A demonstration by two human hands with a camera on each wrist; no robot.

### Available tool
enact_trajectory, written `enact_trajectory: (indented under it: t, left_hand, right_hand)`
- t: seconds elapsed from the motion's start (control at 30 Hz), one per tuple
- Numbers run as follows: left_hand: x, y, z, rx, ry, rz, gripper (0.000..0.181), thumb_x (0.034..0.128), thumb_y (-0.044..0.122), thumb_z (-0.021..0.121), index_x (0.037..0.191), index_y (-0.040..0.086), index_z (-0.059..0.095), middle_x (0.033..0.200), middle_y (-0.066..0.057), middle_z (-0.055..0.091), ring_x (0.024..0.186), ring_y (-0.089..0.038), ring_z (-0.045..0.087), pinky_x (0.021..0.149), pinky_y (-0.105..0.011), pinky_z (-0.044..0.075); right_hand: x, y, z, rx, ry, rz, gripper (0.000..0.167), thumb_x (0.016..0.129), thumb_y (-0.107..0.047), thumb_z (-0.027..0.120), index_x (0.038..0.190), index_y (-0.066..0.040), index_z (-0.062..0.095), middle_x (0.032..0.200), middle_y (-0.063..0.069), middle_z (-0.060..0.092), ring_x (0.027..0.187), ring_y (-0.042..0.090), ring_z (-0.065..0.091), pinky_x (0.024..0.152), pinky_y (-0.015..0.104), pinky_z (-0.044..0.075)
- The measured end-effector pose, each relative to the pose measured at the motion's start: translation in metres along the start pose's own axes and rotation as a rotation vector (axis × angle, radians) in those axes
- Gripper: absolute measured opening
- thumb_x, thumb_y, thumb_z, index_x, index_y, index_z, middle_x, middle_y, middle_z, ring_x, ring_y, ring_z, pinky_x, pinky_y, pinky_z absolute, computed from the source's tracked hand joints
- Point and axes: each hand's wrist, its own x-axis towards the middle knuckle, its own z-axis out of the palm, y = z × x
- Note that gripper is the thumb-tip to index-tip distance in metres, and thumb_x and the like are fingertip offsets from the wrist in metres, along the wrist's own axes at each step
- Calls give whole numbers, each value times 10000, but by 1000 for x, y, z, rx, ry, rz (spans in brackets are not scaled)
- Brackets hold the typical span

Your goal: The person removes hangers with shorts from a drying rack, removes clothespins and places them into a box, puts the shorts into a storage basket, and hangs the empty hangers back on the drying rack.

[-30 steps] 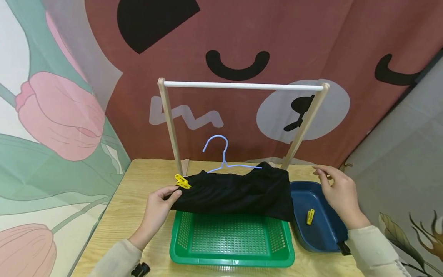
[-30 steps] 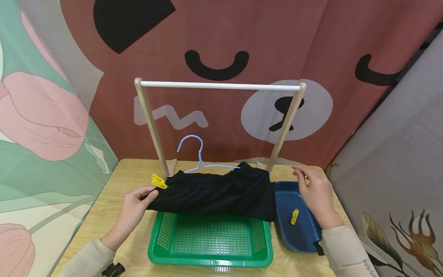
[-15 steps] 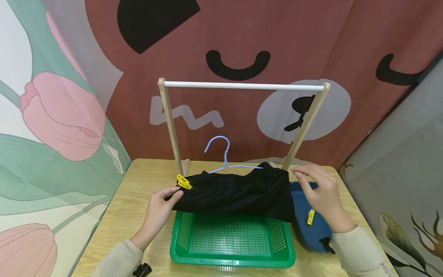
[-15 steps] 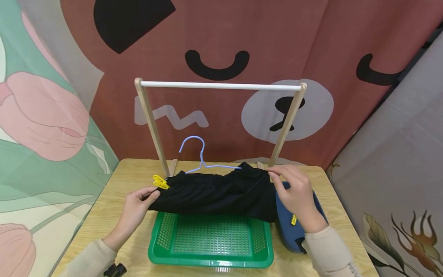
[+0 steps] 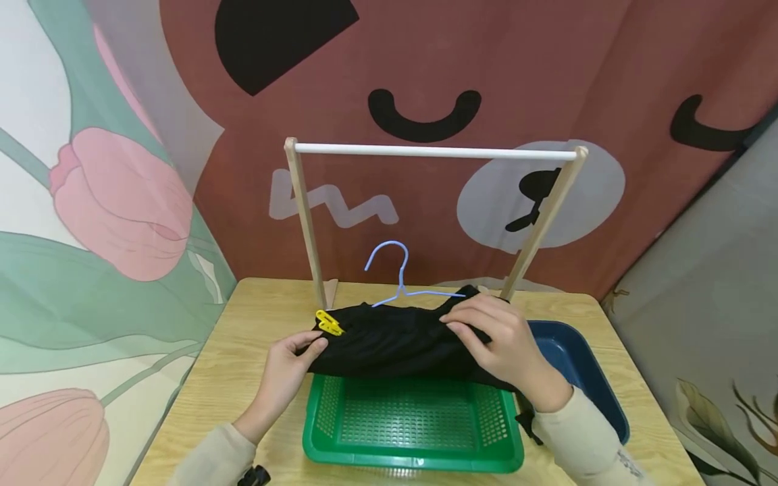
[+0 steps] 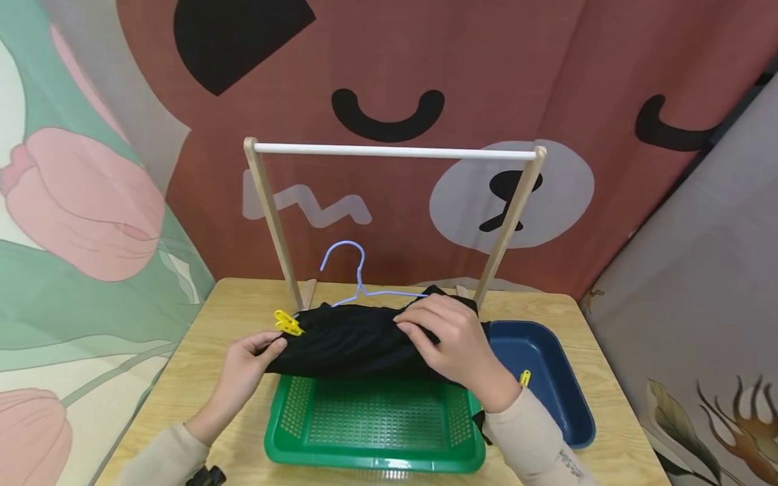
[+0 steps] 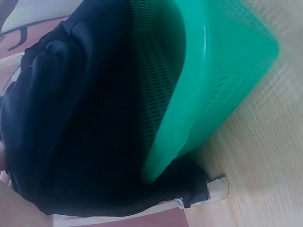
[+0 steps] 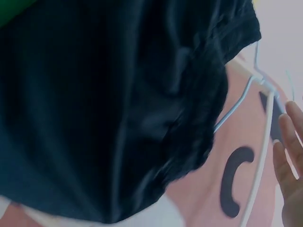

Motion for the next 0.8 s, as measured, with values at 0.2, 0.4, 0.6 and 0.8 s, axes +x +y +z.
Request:
enact_trajectory:
  t: [0.2,0.4,0.6,0.8]
  left_hand:
    - [-2,1,0,-14,-21,-17,187,926,115,709,1067,0,751,1151,-138,700,1108,-268,628,870,-257,506]
    - [-5,3,-1,-18,-18,4,174,934,121,701,1045,-2,756,1127,-135,708,1089,-266,635,873,-266,509]
    - [-4,1,-1,-30,-25,-10,166,928,102,703,1046,-2,754,1107,-130,713,1067,-260,637,857,-275,519]
    - [-5,0,-1,-64,-33,-30,150,928,99,703,1032,3,755,1064,-110,721,1014,-184,632,803,-216,509]
  right_hand:
    - [18,-17,20,53,-116,21,289,1037,-292,546,957,-118,762,943,-15,714,875,156,660,815,327,524]
    - [40,-33,43,121,-242,18,261,1029,-295,562,1003,-128,761,1008,-27,707,964,128,651,888,310,518]
    - [59,-42,65,170,-329,-22,137,964,-206,672,1055,-130,743,1034,-39,689,967,90,631,863,236,507]
    - [71,-47,81,169,-375,13,174,957,-226,684,1099,-136,726,1072,-56,685,1020,75,618,909,222,484]
